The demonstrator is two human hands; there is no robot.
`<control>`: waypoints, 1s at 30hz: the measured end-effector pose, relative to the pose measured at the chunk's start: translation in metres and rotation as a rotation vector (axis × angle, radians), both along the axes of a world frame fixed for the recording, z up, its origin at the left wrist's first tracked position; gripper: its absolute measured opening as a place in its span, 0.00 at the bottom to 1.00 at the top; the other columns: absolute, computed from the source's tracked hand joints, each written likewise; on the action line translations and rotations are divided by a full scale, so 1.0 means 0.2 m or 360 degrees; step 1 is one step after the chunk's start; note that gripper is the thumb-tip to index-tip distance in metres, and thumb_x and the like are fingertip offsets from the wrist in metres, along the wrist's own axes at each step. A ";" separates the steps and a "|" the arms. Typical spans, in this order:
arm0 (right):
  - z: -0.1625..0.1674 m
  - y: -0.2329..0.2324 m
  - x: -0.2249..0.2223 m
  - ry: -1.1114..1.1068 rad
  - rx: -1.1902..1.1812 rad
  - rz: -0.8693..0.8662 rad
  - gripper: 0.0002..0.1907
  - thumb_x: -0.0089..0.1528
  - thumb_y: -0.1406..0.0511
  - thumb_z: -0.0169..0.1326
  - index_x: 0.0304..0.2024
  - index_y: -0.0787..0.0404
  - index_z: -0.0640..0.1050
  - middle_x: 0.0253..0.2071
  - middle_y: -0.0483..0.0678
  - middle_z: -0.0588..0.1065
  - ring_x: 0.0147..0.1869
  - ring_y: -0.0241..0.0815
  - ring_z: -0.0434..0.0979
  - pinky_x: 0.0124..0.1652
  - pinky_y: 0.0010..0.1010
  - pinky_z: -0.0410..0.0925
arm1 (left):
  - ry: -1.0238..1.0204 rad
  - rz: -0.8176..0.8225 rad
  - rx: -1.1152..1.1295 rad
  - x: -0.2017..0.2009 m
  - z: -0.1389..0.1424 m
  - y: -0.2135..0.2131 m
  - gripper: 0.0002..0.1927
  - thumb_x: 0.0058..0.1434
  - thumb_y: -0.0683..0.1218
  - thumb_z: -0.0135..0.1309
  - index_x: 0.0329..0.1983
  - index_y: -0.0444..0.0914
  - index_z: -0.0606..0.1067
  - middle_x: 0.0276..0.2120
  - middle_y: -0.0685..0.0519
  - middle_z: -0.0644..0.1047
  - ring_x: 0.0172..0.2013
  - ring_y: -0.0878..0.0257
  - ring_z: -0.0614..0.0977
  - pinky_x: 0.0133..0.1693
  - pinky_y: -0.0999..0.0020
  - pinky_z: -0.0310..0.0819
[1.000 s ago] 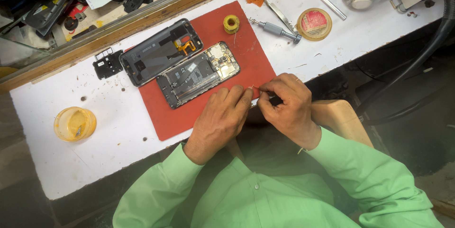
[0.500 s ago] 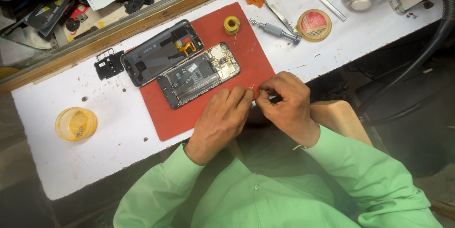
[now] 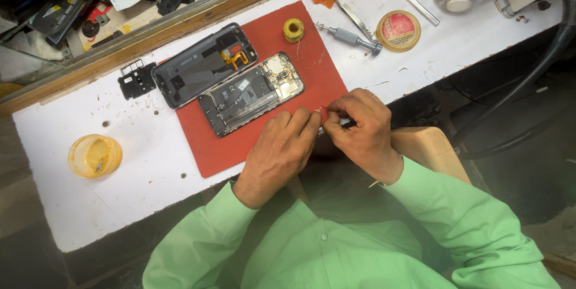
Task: The person solders a small wire using a soldering iron and solder wire, then applies a small piece of tape to the soldered area. The person handles the wire and tape by hand while working on a disassembled mobile phone on a red mat.
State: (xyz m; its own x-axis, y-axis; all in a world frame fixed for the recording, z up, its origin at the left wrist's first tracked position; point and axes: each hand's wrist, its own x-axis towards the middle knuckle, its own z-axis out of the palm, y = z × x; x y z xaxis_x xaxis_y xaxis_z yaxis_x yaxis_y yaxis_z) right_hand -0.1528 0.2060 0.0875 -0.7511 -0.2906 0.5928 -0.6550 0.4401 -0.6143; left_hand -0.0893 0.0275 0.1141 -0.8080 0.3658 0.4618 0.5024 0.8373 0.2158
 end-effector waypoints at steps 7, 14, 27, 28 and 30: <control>-0.01 0.00 0.00 0.0084 -0.0003 0.0007 0.07 0.53 0.77 0.61 0.32 0.65 0.78 0.31 0.49 0.75 0.34 0.46 0.75 0.33 0.35 0.68 | -0.0016 0.0006 -0.0010 0.00 0.00 0.00 0.16 0.64 0.39 0.52 0.56 0.33 0.72 0.38 0.50 0.68 0.35 0.57 0.69 0.38 0.61 0.65; 0.00 0.00 -0.01 0.0058 0.0002 0.0020 0.07 0.53 0.77 0.62 0.31 0.65 0.78 0.31 0.48 0.75 0.33 0.45 0.75 0.31 0.33 0.67 | 0.0002 0.0010 -0.0013 0.00 0.01 0.00 0.16 0.65 0.39 0.52 0.55 0.32 0.72 0.38 0.50 0.67 0.34 0.57 0.69 0.38 0.61 0.65; -0.01 0.01 -0.01 0.0015 -0.0077 0.0076 0.07 0.53 0.78 0.60 0.32 0.65 0.79 0.32 0.48 0.75 0.32 0.42 0.76 0.31 0.29 0.70 | 0.0000 0.0004 -0.0013 0.00 0.01 0.01 0.15 0.66 0.39 0.52 0.55 0.32 0.72 0.38 0.50 0.67 0.35 0.57 0.69 0.38 0.61 0.65; -0.01 0.01 -0.01 0.0045 -0.0050 0.0060 0.07 0.53 0.78 0.61 0.32 0.64 0.79 0.32 0.48 0.75 0.33 0.43 0.76 0.31 0.30 0.69 | 0.0007 0.0007 -0.0020 0.00 0.01 0.01 0.15 0.65 0.39 0.52 0.55 0.32 0.72 0.38 0.50 0.67 0.35 0.57 0.69 0.38 0.61 0.65; -0.01 0.01 0.00 0.0028 -0.0055 0.0036 0.07 0.53 0.78 0.62 0.32 0.64 0.79 0.31 0.47 0.75 0.32 0.42 0.76 0.31 0.30 0.68 | 0.0014 0.0009 -0.0033 0.00 0.01 0.01 0.15 0.65 0.39 0.52 0.55 0.32 0.72 0.38 0.50 0.67 0.35 0.57 0.69 0.39 0.61 0.66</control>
